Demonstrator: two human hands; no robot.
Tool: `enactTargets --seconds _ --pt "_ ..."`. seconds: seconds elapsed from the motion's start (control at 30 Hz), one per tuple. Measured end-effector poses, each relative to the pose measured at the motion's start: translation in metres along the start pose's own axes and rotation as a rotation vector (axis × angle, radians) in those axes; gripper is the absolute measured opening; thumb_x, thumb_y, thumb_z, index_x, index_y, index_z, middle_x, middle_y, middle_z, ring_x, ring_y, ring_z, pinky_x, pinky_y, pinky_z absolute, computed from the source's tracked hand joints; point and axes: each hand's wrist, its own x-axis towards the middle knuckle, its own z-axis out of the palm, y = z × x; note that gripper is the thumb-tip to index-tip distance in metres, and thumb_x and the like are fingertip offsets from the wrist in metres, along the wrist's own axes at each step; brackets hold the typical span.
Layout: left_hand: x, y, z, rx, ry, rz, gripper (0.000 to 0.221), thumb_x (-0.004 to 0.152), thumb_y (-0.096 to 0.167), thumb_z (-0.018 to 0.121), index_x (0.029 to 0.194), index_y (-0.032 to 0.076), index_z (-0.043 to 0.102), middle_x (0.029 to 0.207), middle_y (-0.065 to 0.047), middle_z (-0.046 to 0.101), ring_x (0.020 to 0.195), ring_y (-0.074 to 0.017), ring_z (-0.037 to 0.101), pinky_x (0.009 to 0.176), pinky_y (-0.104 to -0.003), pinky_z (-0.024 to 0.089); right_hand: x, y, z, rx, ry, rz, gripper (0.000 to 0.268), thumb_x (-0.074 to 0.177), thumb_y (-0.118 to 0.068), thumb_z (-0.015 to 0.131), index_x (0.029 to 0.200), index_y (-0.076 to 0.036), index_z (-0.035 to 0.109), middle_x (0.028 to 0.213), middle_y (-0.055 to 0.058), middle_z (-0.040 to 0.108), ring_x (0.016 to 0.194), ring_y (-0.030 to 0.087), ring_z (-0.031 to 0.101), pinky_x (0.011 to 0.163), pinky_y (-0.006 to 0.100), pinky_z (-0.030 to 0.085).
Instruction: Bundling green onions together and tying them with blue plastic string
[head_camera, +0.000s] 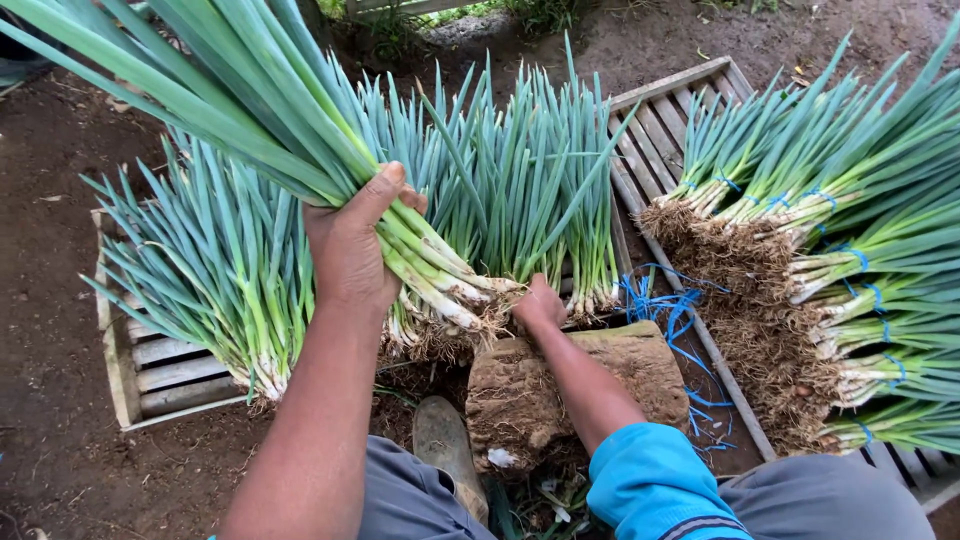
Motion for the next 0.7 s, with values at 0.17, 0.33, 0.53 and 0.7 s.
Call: enactTargets --seconds 0.17,0.33,0.53,0.7 --pt "0.001 -0.003 0.004 -0.027 0.007 -0.013 0.031 0.073 -0.009 0.087 0.093 0.004 0.066 0.076 -0.012 0.069 0.053 -0.0249 0.067 0.064 -0.048 0.067 0.005 -0.002 -0.012 -0.024 0.017 0.005 0.056 0.087 -0.056 0.066 0.123 -0.014 0.058 0.119 0.019 0.072 0.119 0.04 0.067 0.097 0.058 0.053" --pt "0.0 -0.006 0.001 -0.021 -0.008 -0.003 0.032 0.073 -0.01 0.086 0.093 0.004 0.066 0.076 -0.013 0.069 0.053 -0.0256 0.068 0.061 -0.047 0.066 0.003 -0.004 -0.056 0.139 0.108 -0.106 0.047 0.084 -0.034 0.075 0.122 -0.008 0.068 0.116 0.024 0.073 0.118 0.045 0.066 0.098 0.056 0.052" --pt "0.002 -0.012 -0.001 -0.027 -0.034 -0.008 0.032 0.073 -0.011 0.086 0.093 0.005 0.066 0.076 -0.014 0.069 0.053 -0.026 0.067 0.061 -0.048 0.064 0.004 0.036 -0.08 0.185 0.05 -0.201 0.053 0.076 -0.033 0.082 0.121 -0.006 0.073 0.115 0.022 0.074 0.119 0.044 0.066 0.103 0.053 0.051" --pt "-0.002 -0.013 0.005 -0.026 -0.028 -0.019 0.031 0.073 -0.011 0.086 0.091 0.004 0.066 0.075 -0.014 0.069 0.054 -0.0261 0.067 0.062 -0.048 0.064 0.067 0.079 -0.032 0.127 -0.01 -0.181 0.065 0.085 -0.047 0.077 0.134 -0.006 0.066 0.121 0.021 0.072 0.121 0.042 0.065 0.103 0.053 0.051"
